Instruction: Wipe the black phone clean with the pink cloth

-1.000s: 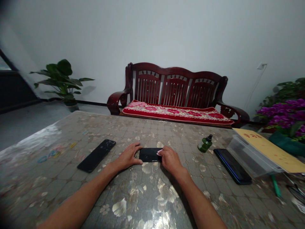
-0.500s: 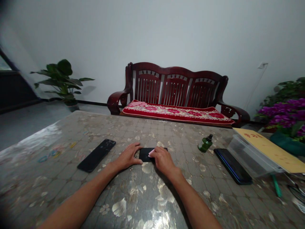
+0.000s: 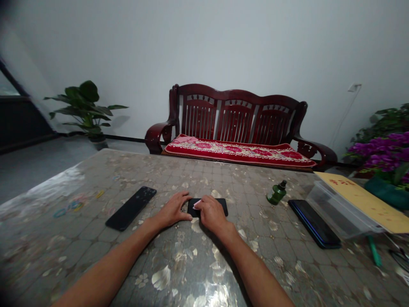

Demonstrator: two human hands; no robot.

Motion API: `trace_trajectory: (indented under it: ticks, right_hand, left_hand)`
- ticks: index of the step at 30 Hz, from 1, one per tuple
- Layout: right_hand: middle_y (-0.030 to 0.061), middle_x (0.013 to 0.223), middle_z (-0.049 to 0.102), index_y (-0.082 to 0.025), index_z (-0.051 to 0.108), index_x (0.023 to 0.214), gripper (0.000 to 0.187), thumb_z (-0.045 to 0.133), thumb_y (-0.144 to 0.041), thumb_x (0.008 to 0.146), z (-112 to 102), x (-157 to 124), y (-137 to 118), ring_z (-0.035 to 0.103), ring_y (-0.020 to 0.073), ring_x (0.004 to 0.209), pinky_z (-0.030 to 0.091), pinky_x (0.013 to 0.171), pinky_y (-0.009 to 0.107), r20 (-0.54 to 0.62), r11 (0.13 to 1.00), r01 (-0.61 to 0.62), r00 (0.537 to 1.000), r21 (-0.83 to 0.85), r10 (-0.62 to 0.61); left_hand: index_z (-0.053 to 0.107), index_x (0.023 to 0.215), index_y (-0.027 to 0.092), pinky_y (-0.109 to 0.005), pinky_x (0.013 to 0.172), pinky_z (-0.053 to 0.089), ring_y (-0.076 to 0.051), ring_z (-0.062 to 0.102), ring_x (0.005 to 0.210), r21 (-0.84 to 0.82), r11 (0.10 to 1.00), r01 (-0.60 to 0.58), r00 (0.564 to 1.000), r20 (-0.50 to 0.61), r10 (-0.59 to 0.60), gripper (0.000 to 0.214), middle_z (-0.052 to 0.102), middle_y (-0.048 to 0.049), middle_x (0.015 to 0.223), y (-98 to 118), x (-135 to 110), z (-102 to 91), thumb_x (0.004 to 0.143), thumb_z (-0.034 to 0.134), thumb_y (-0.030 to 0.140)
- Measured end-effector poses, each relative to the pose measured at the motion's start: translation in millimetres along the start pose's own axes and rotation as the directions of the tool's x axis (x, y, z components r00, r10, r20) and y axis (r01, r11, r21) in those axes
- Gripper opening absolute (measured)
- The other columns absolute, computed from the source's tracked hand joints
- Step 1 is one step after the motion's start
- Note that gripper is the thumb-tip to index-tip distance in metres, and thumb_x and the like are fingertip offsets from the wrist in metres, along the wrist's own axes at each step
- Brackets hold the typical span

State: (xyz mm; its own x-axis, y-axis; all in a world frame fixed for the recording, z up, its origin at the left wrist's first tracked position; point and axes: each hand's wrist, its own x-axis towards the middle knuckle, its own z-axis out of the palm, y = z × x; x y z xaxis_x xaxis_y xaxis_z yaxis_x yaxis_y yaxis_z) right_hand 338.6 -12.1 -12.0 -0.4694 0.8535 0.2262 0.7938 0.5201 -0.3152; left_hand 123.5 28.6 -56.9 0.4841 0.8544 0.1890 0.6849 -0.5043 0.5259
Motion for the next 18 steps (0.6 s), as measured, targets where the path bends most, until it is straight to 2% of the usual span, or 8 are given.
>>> trace_trajectory:
  ticks: [2,4,10,12,16,18]
  right_hand:
    - [0.0058,0.099,0.070,-0.024,0.077,0.104,0.036,0.052,-0.006,0.087,2,1,-4,0.061,0.0193,0.099,0.044,0.088,0.028,0.026,0.998,0.055,0.998,0.012,-0.055]
    - [0.0055,0.099,0.070,-0.025,0.077,0.104,0.036,0.052,-0.006,0.087,0,0,-4,0.061,0.0191,0.098,0.044,0.087,0.027,0.038,0.999,0.044,0.998,0.006,-0.044]
    - [0.0089,0.098,0.069,-0.023,0.077,0.106,0.036,0.048,-0.007,0.091,-8,4,2,0.060,0.0209,0.096,0.044,0.083,0.028,-0.006,0.979,-0.171,0.985,-0.107,0.172]
    - [0.0087,0.098,0.068,-0.023,0.077,0.106,0.036,0.048,-0.007,0.092,-5,8,-3,0.060,0.0209,0.096,0.044,0.083,0.028,0.003,0.983,-0.151,0.988,-0.104,0.152]
    - [0.0068,0.099,0.068,-0.025,0.077,0.106,0.035,0.050,-0.008,0.090,2,10,-13,0.060,0.0197,0.098,0.044,0.085,0.027,0.042,0.999,-0.001,0.999,-0.053,0.003]
    - [0.0065,0.098,0.069,-0.025,0.077,0.105,0.036,0.050,-0.008,0.089,0,6,-11,0.061,0.0195,0.097,0.044,0.085,0.026,0.048,0.999,0.000,0.999,-0.046,0.003]
  left_hand:
    - [0.062,0.128,0.019,-0.055,0.116,0.032,-0.039,0.046,0.137,0.008,1.000,0.008,1.000,0.007,-0.008,0.080,0.053,-0.0184,0.145,0,0,0.0,0.061,0.087,0.056]
    - [0.062,0.128,0.019,-0.055,0.116,0.032,-0.039,0.046,0.137,0.010,1.000,0.015,1.000,0.011,-0.015,0.080,0.053,-0.0190,0.145,1,0,-0.7,0.061,0.087,0.056]
    - [0.064,0.126,0.020,-0.053,0.116,0.032,-0.039,0.046,0.137,-0.006,1.000,0.021,1.000,0.009,-0.021,0.075,0.053,-0.0173,0.145,6,0,-3.8,0.062,0.088,0.052]
    - [0.063,0.127,0.021,-0.054,0.117,0.032,-0.038,0.045,0.138,-0.013,1.000,0.024,1.000,0.010,-0.024,0.075,0.053,-0.0170,0.145,6,0,-3.8,0.063,0.088,0.051]
    - [0.064,0.126,0.022,-0.055,0.116,0.032,-0.038,0.046,0.137,-0.021,1.000,0.022,1.000,0.003,-0.022,0.074,0.053,-0.0165,0.145,5,-1,-2.9,0.062,0.088,0.051]
    - [0.064,0.125,0.022,-0.055,0.116,0.033,-0.039,0.046,0.137,-0.018,1.000,0.022,1.000,0.003,-0.022,0.073,0.054,-0.0166,0.145,5,-1,-3.2,0.063,0.087,0.052]
